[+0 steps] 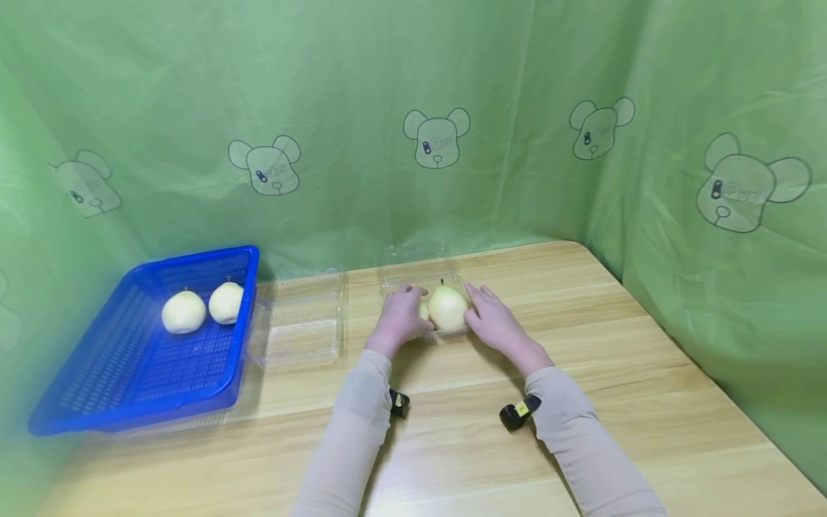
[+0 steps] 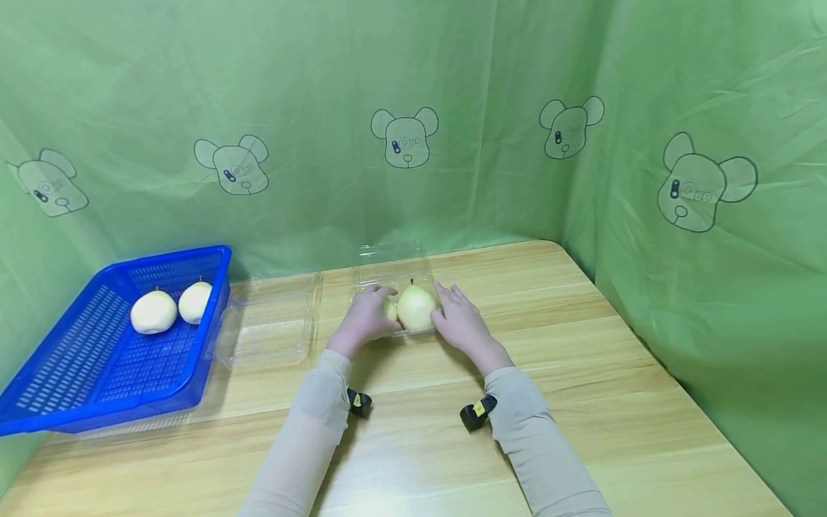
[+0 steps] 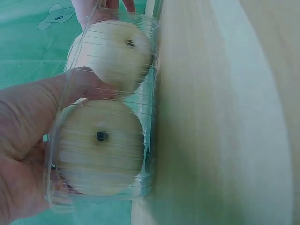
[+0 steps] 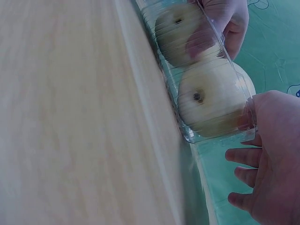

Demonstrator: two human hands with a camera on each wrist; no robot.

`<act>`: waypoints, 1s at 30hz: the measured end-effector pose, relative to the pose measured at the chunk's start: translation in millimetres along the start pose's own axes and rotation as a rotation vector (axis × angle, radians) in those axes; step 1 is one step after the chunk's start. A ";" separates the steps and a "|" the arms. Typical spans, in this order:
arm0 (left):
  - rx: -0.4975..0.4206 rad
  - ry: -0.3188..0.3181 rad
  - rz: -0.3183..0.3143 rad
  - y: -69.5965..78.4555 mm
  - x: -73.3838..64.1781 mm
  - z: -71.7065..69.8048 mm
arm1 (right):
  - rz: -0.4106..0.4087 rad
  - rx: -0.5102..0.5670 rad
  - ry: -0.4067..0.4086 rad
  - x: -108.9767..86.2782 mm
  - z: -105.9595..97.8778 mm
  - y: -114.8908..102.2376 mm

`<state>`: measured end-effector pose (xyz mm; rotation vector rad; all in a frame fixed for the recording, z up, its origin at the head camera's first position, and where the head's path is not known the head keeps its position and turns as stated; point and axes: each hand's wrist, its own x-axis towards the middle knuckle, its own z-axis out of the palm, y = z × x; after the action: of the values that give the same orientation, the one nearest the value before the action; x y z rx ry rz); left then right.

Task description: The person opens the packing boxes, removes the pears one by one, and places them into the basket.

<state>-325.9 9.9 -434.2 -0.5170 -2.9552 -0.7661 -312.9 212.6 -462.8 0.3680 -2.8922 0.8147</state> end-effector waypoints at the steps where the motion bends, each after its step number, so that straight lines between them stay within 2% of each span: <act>1: -0.014 0.006 0.002 -0.6 0.1 -0.1 | 0.000 0.002 -0.001 0.0 0.1 -0.3; 10: -0.117 0.054 0.015 -6.3 1.3 -3.6 | 0.011 0.007 -0.009 0.2 0.1 -1.1; 21: -0.147 0.075 0.022 -6.2 -1.8 -11.6 | 0.000 0.010 -0.004 0.1 0.1 -1.8; 30: -0.195 0.093 0.013 -2.3 -5.1 -23.4 | -0.006 -0.100 0.003 -1.0 -0.9 -1.5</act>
<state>-322.8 -4.8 -415.4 -0.4959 -2.8050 -1.0531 -311.5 212.1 -461.5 0.3640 -2.9135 0.6660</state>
